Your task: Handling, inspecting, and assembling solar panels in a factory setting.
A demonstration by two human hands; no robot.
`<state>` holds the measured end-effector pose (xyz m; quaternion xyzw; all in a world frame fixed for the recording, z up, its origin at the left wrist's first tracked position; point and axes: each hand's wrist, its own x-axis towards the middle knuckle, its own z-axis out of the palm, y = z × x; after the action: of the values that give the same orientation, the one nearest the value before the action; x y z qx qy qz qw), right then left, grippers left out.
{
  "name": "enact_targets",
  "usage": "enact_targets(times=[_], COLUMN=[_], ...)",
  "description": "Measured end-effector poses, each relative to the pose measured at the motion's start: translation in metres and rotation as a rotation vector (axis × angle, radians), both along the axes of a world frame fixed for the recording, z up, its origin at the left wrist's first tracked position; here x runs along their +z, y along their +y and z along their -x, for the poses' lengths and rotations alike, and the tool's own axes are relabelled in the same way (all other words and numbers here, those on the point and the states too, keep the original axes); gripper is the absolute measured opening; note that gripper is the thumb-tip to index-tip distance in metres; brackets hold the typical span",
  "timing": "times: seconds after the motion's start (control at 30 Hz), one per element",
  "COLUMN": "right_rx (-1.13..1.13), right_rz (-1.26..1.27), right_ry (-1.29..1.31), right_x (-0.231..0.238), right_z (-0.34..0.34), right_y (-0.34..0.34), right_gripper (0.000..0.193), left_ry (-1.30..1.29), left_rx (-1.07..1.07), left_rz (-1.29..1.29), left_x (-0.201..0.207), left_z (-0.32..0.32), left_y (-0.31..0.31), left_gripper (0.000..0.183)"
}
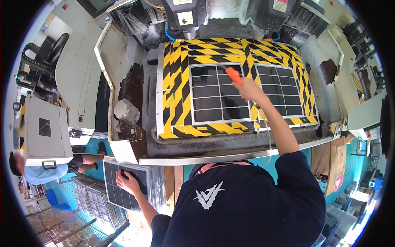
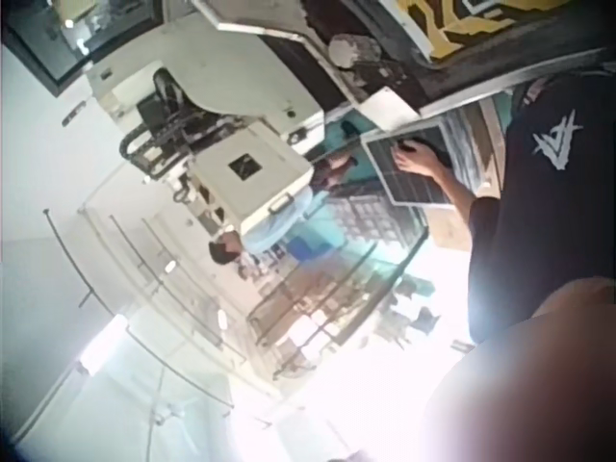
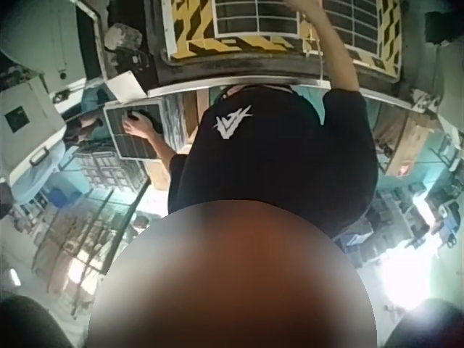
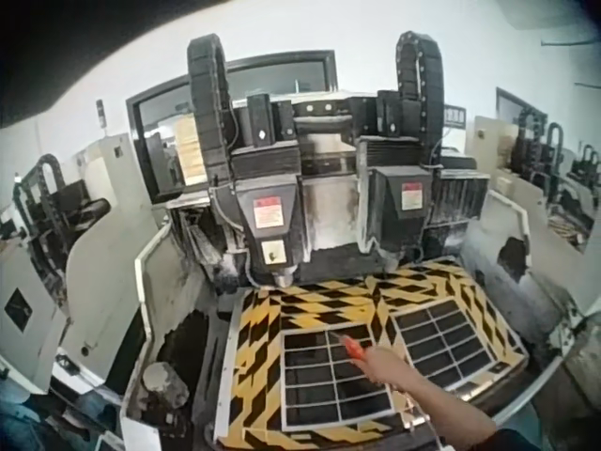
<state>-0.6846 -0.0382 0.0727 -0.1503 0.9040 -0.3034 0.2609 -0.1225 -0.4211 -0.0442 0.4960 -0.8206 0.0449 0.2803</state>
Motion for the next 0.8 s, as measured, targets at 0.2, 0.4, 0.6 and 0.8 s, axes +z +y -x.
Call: enact_targets(times=[0.2,0.4,0.6,0.8], right_rx=[-0.001,0.056,0.051,0.199], right_rz=[0.029,0.052,0.044,0.042], right_ry=[0.093,0.065,0.293,0.019], right_x=[0.002,-0.012,-0.013,0.012], right_z=[-0.009,-0.011,-0.010,-0.060], right_y=[-0.028,-0.060,-0.083,-0.067], right_gripper=[0.047,0.046,0.052,0.048], left_ry=[-0.002,0.006,-0.009,-0.015], left_rx=[-0.008,-0.027,0.001,-0.008], left_rz=[0.007,-0.003,-0.033,-0.045], left_x=[0.000,0.001,0.003,0.003], left_z=[-0.001,-0.001,0.002,0.000], left_y=[0.000,0.001,0.002,0.002], left_gripper=[0.030,0.030,0.032,0.032])
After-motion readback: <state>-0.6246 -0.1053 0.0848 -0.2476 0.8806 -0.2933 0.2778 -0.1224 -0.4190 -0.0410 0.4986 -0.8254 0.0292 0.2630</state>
